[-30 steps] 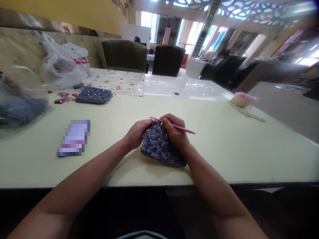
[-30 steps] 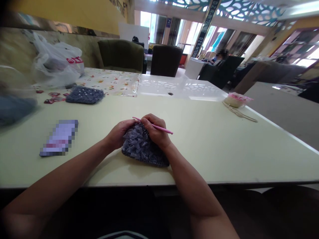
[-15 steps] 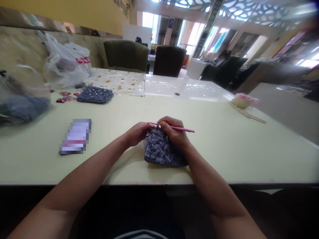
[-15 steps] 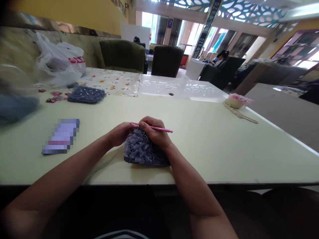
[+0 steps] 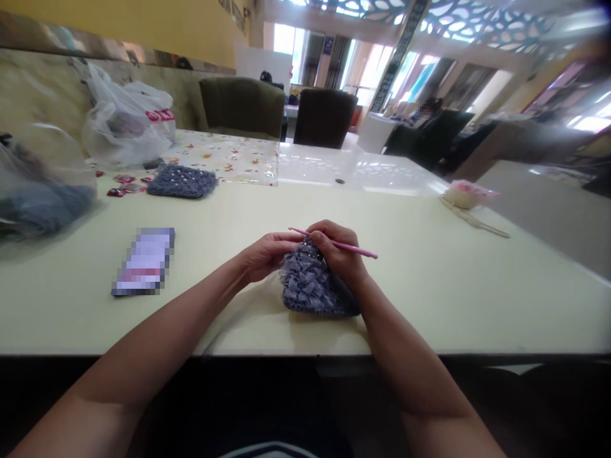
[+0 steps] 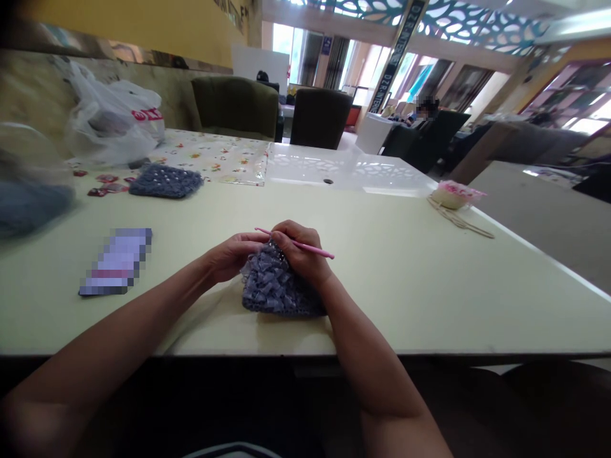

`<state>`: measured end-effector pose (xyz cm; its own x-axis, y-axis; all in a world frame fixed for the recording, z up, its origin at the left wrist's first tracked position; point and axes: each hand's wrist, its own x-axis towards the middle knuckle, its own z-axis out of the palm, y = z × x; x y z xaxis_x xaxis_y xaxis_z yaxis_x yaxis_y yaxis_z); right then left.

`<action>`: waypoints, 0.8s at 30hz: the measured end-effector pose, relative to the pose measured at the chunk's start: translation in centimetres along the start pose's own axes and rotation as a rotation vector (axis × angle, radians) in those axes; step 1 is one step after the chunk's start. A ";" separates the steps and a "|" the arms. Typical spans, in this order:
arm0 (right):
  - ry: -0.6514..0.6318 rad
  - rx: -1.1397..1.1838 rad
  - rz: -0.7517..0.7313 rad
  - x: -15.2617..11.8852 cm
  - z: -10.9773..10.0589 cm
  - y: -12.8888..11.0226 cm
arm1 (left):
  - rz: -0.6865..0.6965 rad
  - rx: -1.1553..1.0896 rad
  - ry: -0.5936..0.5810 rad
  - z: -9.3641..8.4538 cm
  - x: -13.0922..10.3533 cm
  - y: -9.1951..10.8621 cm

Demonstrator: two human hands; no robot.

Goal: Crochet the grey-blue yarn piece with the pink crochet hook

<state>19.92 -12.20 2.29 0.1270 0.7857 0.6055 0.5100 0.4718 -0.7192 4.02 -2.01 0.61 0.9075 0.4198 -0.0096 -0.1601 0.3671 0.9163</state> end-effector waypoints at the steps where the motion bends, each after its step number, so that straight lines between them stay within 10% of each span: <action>1: 0.014 -0.006 -0.011 0.0 0.1 0.0 | 0.017 -0.010 0.010 0.1 -0.1 0.3; 7: 0.025 0.016 -0.089 -0.1 0.5 0.3 | 0.239 0.200 0.112 -0.6 -0.5 2.0; 24: -0.276 -0.048 -0.066 0.8 -1.9 -1.0 | 0.207 0.408 0.110 -0.7 -1.1 3.2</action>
<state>21.18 -12.79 4.15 -0.1410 0.8361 0.5301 0.5503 0.5113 -0.6601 2.20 -0.74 3.26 0.8226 0.5434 0.1674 -0.1472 -0.0808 0.9858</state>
